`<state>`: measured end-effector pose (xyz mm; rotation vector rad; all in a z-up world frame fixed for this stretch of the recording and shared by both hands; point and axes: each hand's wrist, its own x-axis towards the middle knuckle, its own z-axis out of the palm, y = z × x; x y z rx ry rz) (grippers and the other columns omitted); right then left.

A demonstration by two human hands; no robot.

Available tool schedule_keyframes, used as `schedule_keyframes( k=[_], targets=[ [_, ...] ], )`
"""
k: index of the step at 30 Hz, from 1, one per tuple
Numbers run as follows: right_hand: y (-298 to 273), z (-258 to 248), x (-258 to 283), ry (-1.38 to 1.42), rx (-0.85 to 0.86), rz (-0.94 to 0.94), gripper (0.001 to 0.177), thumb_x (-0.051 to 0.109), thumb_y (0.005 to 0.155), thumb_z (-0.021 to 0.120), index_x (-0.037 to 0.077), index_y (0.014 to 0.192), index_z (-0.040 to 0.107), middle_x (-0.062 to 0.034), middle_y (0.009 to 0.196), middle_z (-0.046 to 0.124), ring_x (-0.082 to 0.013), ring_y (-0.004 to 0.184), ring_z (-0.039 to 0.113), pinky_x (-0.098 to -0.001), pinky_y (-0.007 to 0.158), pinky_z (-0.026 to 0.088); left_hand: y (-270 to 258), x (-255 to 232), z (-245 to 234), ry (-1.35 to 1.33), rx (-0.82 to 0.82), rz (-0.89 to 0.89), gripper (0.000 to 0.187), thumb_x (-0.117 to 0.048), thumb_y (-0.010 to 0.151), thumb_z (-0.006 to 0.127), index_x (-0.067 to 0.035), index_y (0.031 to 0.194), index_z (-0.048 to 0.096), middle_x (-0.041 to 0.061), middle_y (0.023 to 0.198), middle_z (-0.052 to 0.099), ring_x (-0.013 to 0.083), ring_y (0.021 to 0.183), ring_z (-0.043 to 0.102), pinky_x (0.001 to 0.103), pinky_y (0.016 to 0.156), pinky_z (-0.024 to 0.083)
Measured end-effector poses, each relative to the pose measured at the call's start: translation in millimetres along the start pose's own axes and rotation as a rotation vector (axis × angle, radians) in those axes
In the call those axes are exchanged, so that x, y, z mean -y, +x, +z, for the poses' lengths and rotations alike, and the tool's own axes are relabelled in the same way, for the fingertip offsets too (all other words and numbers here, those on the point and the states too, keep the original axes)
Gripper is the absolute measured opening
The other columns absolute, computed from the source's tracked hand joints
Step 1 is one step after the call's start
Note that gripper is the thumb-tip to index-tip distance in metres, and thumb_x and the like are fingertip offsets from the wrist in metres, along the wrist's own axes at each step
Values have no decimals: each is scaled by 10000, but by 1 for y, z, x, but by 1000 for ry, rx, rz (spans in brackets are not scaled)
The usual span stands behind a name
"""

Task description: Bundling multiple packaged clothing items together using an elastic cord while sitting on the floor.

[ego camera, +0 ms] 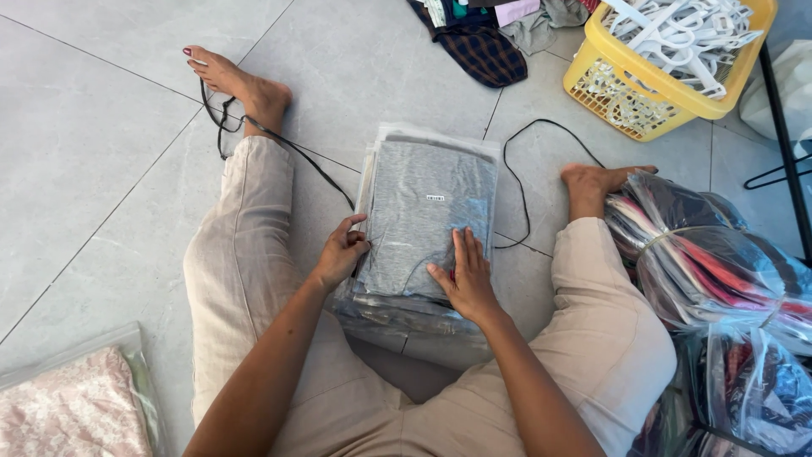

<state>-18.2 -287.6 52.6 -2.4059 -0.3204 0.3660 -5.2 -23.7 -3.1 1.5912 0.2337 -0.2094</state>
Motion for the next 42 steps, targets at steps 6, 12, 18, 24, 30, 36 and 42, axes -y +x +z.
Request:
schedule_keyframes(
  k=[6, 12, 18, 24, 30, 36, 42],
  targets=[
    [5, 5, -8, -12, -1, 19, 827, 546, 947, 472, 136, 1540, 67, -251, 1555, 14, -518, 1396, 46, -740, 1031, 99, -2, -1, 2, 77, -23, -15, 523, -46, 863, 584, -108, 1367, 460, 83, 899, 627, 165, 791, 613, 270, 681, 493],
    [4, 6, -5, 21, -50, -3, 827, 540, 948, 481, 124, 1536, 74, -281, 1542, 16, -535, 1387, 39, -758, 1016, 76, -21, -33, 10, 251, -74, 20, 641, -232, 893, 627, -88, 1442, 328, 215, 1106, 607, 328, 979, 645, 400, 782, 547],
    [3, 7, -4, -33, -82, 11, 825, 545, 942, 479, 137, 1537, 77, -265, 1547, 28, -516, 1399, 20, -781, 987, 6, -38, -71, 18, 526, -3, 121, 873, -497, 852, 581, -129, 1515, 149, 289, 1420, 298, 485, 1329, 340, 568, 1052, 413],
    [3, 8, -5, 2, -22, 36, 814, 543, 953, 457, 141, 1538, 58, -267, 1546, 6, -520, 1397, 7, -792, 977, 20, -42, -60, 25, 875, 259, 87, 893, -670, 825, 522, -292, 1531, 125, 226, 1563, 29, 426, 1438, 118, 555, 1129, 276],
    [3, 5, 0, 22, 13, 54, 820, 572, 953, 428, 155, 1537, 30, -267, 1543, -6, -514, 1400, -4, -787, 985, 6, -46, -68, 24, 733, 278, 15, 928, -672, 779, 579, -362, 1523, 120, 257, 1557, -25, 426, 1436, 96, 473, 1180, 200],
    [7, 6, -10, -5, 24, 67, 826, 605, 936, 423, 190, 1538, 39, -243, 1550, 4, -496, 1405, 27, -764, 1008, 34, -38, -53, 25, 705, 259, 25, 925, -688, 760, 592, -401, 1514, 138, 281, 1552, -7, 427, 1437, 99, 452, 1182, 191],
    [15, 14, -30, -97, -86, -8, 790, 513, 911, 524, 99, 1496, 192, -273, 1505, 187, -479, 1371, 239, -725, 998, 211, -29, -37, 30, 705, 251, 48, 948, -732, 726, 591, -405, 1503, 157, 299, 1542, 95, 450, 1425, 179, 515, 1167, 200]
  ],
)
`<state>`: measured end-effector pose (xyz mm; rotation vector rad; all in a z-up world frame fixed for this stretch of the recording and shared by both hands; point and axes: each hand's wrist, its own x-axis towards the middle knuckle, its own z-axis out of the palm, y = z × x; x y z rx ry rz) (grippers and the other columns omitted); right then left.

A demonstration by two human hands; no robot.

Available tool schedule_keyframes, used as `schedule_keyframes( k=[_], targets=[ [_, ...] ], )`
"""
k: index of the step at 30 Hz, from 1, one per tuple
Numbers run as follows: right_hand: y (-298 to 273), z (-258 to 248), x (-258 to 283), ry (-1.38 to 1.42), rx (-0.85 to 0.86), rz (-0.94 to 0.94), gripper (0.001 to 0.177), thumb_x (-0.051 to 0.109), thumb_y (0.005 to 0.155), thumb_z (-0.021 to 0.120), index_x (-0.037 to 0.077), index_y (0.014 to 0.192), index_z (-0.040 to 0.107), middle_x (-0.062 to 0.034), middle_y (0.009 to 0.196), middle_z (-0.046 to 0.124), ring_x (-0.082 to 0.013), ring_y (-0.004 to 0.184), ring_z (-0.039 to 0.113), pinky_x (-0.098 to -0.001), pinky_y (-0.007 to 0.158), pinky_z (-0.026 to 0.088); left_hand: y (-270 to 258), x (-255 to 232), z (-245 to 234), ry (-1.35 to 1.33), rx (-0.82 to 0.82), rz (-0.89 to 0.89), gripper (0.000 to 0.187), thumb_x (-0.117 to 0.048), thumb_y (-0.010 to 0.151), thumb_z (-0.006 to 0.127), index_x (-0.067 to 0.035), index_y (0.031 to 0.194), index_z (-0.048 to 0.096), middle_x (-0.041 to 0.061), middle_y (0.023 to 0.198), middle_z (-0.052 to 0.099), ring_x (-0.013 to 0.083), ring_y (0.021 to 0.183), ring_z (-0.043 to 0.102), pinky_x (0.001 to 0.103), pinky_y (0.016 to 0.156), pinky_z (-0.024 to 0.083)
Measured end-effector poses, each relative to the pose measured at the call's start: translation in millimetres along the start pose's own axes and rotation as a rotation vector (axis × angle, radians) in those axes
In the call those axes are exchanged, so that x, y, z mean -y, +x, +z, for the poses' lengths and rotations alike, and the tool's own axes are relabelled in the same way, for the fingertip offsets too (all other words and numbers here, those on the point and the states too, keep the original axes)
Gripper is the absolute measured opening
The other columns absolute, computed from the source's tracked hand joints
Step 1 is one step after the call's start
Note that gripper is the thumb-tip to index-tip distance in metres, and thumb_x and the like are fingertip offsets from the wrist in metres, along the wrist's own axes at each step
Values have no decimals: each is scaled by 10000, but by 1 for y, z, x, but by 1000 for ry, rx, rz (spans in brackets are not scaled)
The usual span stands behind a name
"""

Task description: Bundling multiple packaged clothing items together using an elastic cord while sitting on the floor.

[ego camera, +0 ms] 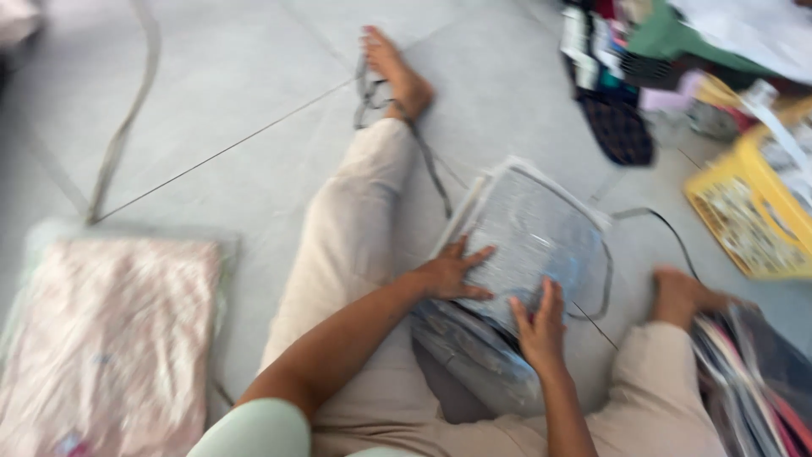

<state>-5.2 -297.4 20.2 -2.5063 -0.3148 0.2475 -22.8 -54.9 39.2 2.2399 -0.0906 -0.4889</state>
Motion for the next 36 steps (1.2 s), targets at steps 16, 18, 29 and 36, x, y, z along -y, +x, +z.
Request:
schedule_keyframes(
  k=[16, 18, 29, 36],
  targets=[
    [-18, 6, 58, 438, -149, -466, 619, -111, 870, 517, -108, 1395, 188, -401, 1392, 241, -517, 1334, 276, -552, 1071, 217, -180, 105, -57, 392, -934, -138, 588, -345, 896, 578, -187, 1424, 375, 146, 1527, 267, 364, 1429, 245, 679, 1082, 240],
    [-22, 17, 91, 615, 84, -498, 591, -98, 866, 471, -37, 1391, 206, -249, 1454, 277, -359, 1360, 311, -403, 1074, 274, -230, 141, -55, 387, -655, -637, 671, -446, 957, 432, -112, 1494, 209, 284, 1533, 51, 468, 1407, 26, 685, 1065, 104],
    [-107, 78, 291, 879, 1045, -280, 646, 20, 787, 504, 16, 1399, 296, -189, 1422, 424, -296, 1308, 457, -397, 1085, 362, -297, 245, 23, 442, -916, -856, 799, -405, 869, 433, 22, 1483, 153, 324, 1523, -85, 459, 1384, -203, 787, 948, -128],
    [-89, 96, 286, 1000, 1203, 86, 655, 114, 828, 475, 7, 1434, 250, -242, 1484, 331, -382, 1346, 381, -437, 1058, 336, -282, 193, -11, -65, -895, -662, 598, -427, 966, 246, -145, 1489, 179, 139, 1566, 64, 314, 1442, -19, 690, 1043, -175]
  ],
)
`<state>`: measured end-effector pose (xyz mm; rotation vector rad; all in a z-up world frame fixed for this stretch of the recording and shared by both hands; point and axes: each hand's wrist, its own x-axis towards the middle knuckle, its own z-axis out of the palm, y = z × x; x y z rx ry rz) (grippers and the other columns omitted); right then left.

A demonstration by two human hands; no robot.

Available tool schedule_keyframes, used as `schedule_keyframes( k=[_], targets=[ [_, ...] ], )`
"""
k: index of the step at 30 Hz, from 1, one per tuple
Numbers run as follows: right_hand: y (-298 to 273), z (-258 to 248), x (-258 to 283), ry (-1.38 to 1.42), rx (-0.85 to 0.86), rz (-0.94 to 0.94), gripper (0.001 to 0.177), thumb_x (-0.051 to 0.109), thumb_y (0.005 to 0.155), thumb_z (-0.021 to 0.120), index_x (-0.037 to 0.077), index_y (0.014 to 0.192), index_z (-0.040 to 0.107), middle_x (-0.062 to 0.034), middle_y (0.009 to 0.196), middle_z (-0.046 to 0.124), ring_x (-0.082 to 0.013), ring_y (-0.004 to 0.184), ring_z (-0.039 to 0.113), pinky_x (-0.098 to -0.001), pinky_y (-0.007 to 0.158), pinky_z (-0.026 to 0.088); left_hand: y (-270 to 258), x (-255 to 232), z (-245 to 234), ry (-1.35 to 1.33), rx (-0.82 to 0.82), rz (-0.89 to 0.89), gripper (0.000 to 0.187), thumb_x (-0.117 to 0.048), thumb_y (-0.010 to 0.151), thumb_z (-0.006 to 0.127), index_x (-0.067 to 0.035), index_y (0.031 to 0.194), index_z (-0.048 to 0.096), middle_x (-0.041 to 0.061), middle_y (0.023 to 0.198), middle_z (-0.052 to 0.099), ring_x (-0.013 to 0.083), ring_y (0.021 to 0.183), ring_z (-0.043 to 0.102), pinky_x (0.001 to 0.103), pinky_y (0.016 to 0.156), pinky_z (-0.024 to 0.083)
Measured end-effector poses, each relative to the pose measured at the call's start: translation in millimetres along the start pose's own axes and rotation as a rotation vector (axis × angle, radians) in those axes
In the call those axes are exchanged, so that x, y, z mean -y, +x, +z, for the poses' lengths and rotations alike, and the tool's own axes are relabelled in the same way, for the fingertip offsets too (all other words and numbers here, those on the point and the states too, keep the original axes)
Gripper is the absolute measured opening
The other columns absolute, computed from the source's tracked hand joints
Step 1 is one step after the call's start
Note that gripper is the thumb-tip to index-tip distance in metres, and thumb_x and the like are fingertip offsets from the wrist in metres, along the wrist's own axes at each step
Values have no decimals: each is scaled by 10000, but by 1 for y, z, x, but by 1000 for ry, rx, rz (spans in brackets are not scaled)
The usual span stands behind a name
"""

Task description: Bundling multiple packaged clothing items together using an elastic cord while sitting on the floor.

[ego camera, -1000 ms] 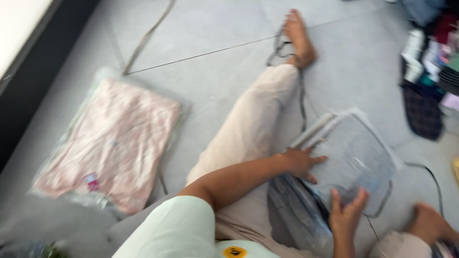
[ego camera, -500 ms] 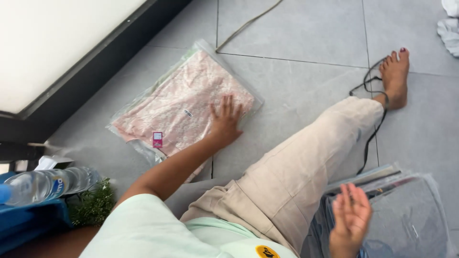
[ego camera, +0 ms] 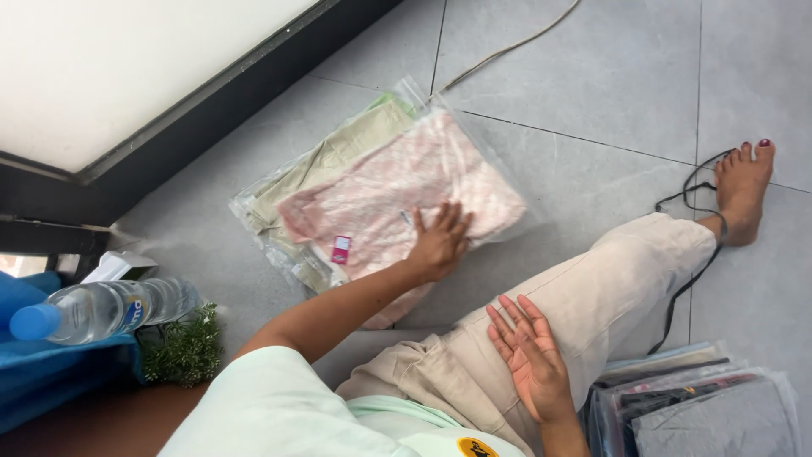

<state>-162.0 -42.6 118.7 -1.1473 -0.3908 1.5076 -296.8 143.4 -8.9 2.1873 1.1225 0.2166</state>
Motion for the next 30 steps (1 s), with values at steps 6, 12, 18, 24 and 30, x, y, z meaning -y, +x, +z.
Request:
schedule_keyframes(
  k=[6, 12, 18, 24, 30],
  targets=[
    [5, 3, 3, 23, -50, 54, 692, 167, 838, 444, 15, 1463, 190, -240, 1471, 315, -390, 1331, 370, -487, 1071, 310, -9, -61, 9, -472, -43, 112, 599, -475, 945, 130, -184, 1440, 299, 88, 1541, 287, 306, 1449, 190, 701, 1102, -77],
    [5, -16, -8, 157, 85, -11, 461, 294, 951, 464, 100, 1366, 407, -143, 1207, 545, -276, 1138, 527, -460, 1010, 397, -49, -123, -38, -748, -9, 202, 517, -283, 955, 257, -120, 1439, 330, 116, 1537, 317, 286, 1448, 235, 544, 1178, 80],
    [-5, 11, 10, 73, -239, 82, 826, 474, 752, 366, 67, 1464, 274, -160, 1462, 374, -259, 1288, 379, -436, 1035, 319, -65, -143, -2, -348, 38, 388, 552, -373, 943, 323, -134, 1440, 346, 215, 1508, 327, 389, 1431, 250, 683, 1085, 153],
    [0, -22, -9, 177, -108, -38, 571, 473, 962, 423, 20, 1306, 477, -163, 1229, 565, -202, 1042, 572, -373, 895, 483, -58, -134, 6, -493, 78, 401, 632, -365, 849, 385, -115, 1425, 319, 178, 1504, 278, 353, 1433, 218, 674, 1101, 98],
    [-2, -16, -5, 294, -79, -76, 497, 401, 987, 453, 72, 1359, 457, -118, 1220, 619, -183, 1007, 639, -323, 824, 549, -11, -100, -32, -649, 374, 256, 489, -469, 915, 337, -154, 1211, 568, 109, 1397, 482, 310, 1308, 455, 546, 1079, 362]
  ],
)
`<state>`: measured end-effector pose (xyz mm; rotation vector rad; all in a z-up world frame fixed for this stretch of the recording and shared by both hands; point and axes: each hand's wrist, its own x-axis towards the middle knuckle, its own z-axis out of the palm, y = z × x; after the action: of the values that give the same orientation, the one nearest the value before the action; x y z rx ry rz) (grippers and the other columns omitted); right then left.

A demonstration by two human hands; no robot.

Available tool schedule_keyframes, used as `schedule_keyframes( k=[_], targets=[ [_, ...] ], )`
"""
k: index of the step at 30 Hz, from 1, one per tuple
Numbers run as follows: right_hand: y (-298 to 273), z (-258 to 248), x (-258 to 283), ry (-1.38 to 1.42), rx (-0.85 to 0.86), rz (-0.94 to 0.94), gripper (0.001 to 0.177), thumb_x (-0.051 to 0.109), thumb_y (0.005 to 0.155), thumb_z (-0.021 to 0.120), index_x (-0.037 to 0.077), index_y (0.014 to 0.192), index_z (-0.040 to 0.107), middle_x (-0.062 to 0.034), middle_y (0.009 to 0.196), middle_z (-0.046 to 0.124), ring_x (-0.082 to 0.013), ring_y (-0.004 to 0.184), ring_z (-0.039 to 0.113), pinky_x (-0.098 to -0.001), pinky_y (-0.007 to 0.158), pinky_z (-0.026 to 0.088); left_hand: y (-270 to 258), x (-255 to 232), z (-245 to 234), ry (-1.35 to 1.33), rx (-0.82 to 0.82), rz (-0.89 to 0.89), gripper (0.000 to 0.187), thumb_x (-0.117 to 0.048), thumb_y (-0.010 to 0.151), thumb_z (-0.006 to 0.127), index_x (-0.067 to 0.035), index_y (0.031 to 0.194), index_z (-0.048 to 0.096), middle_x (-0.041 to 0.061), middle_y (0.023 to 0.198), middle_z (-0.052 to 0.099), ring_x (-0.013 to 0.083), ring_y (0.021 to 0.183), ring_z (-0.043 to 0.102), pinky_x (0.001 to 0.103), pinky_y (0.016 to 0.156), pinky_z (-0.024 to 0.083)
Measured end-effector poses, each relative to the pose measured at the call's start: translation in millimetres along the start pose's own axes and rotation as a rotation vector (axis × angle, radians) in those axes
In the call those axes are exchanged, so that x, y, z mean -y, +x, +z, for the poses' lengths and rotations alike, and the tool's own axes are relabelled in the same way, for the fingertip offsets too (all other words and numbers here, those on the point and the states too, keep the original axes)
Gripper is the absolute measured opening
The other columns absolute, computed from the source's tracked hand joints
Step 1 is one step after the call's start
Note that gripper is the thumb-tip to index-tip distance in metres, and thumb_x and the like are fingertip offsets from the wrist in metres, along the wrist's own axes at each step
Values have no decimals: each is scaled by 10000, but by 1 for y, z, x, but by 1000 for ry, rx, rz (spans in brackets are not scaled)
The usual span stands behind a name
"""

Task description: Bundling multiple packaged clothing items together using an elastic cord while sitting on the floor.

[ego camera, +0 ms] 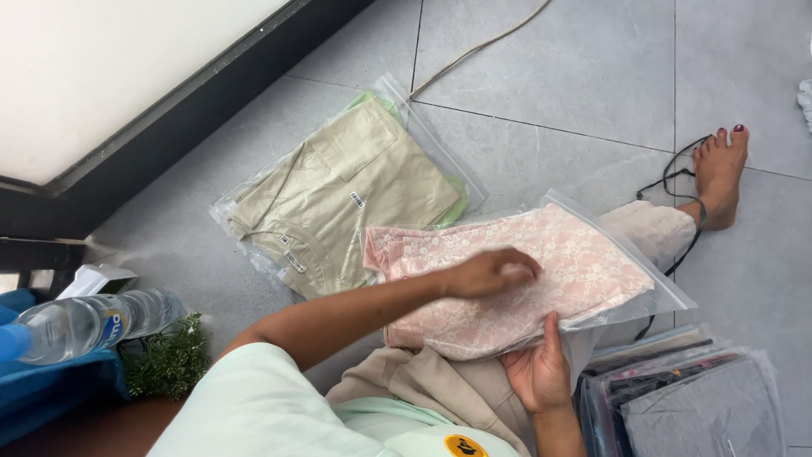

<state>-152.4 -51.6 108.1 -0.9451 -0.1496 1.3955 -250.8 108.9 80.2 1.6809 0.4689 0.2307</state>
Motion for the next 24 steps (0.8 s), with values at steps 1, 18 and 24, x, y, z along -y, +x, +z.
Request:
schedule_keyframes(
  k=[1, 18, 24],
  targets=[
    [1, 2, 0, 2, -1, -2, 497, 401, 987, 453, 72, 1359, 457, -118, 1220, 619, -183, 1007, 639, -323, 824, 549, 10, 20, -14, 2, 3, 0, 489, -469, 915, 337, -154, 1211, 568, 109, 1397, 482, 310, 1308, 455, 546, 1079, 362],
    [-2, -3, -1, -2, -94, 17, 558, 426, 976, 412, 78, 1413, 397, -120, 1319, 556, -176, 1060, 591, -334, 859, 506, 6, 125, -36, 847, -311, -376, 719, -479, 938, 313, -26, 1482, 188, 249, 1536, -144, 383, 1388, -224, 674, 1051, -137],
    [-26, -37, 2, 219, 52, -52, 467, 346, 1014, 386, 104, 1412, 415, -107, 1344, 557, -210, 1132, 593, -425, 899, 496, 23, 120, 0, 764, -248, -242, 663, -461, 943, 308, 59, 1344, 405, 316, 1506, 134, 470, 1418, 51, 609, 1110, 75]
  ],
)
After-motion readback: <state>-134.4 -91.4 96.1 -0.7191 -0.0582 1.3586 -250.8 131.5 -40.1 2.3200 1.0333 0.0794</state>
